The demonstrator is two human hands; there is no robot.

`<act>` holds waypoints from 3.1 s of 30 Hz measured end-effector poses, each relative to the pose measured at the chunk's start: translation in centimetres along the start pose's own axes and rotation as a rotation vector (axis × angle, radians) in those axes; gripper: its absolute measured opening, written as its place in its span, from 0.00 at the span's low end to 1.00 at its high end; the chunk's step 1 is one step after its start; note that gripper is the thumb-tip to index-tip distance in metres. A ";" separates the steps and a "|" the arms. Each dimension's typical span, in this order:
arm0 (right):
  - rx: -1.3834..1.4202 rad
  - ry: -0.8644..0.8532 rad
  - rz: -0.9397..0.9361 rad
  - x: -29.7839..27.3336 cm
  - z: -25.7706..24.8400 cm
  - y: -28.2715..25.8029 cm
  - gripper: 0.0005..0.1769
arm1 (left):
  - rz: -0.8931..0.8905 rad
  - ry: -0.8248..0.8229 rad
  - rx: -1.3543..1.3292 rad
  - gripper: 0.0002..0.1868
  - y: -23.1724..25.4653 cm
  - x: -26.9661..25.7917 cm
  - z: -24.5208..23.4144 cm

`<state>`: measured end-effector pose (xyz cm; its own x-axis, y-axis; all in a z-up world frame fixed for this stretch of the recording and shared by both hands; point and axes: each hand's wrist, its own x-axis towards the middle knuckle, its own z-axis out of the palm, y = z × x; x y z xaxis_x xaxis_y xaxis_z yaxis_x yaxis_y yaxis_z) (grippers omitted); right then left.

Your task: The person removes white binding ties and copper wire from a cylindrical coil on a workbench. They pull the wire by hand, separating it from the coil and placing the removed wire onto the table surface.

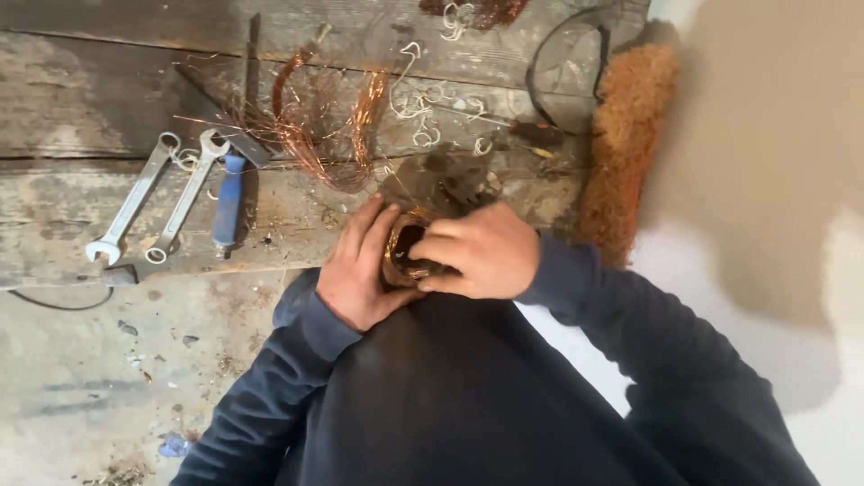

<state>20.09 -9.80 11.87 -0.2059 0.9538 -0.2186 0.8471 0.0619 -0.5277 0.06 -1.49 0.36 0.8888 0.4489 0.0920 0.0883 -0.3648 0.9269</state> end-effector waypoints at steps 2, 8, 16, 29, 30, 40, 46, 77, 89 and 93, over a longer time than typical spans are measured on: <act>-0.005 -0.046 0.034 -0.6 1.2 0.4 0.17 | -0.033 -0.002 0.002 0.58 0.1 0.1 0.1; 0.139 -0.153 0.147 -0.6 2.4 0.9 0.10 | -0.034 -0.001 -0.003 0.57 0.1 0.1 0.4; 0.204 -0.047 0.293 0.4 3.7 0.9 0.11 | -0.051 -0.022 -0.024 0.58 0.3 0.0 0.2; 0.266 -0.032 0.328 0.7 3.5 -0.3 0.11 | -0.106 0.000 -0.088 0.55 0.2 0.0 0.3; 0.323 0.027 0.332 0.6 3.6 -0.3 0.09 | -0.120 -0.014 -0.105 0.55 0.3 0.1 0.2; 0.845 0.039 0.312 -2.8 4.3 2.3 0.13 | -0.122 -0.082 -0.120 0.55 0.0 0.2 -0.6; 0.215 -0.049 0.081 -0.6 1.2 0.5 0.29 | -0.105 -0.092 -0.094 0.54 0.0 0.0 -0.3; -0.206 0.259 0.112 9.3 0.7 1.7 0.21 | -0.112 -0.117 0.112 0.58 1.3 -1.0 -2.0; 0.073 0.197 0.073 -3.4 1.8 -1.7 0.20 | -0.008 -0.137 0.101 0.56 2.7 0.2 -3.4; 0.085 0.132 0.101 -3.7 4.2 0.5 0.13 | 0.018 -0.157 0.080 0.62 2.6 1.4 -1.5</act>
<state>19.21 -14.49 8.99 -0.0508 0.9846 -0.1674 0.8148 -0.0561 -0.5770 0.88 -0.59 3.43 0.9492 0.3114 0.0447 0.1017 -0.4385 0.8930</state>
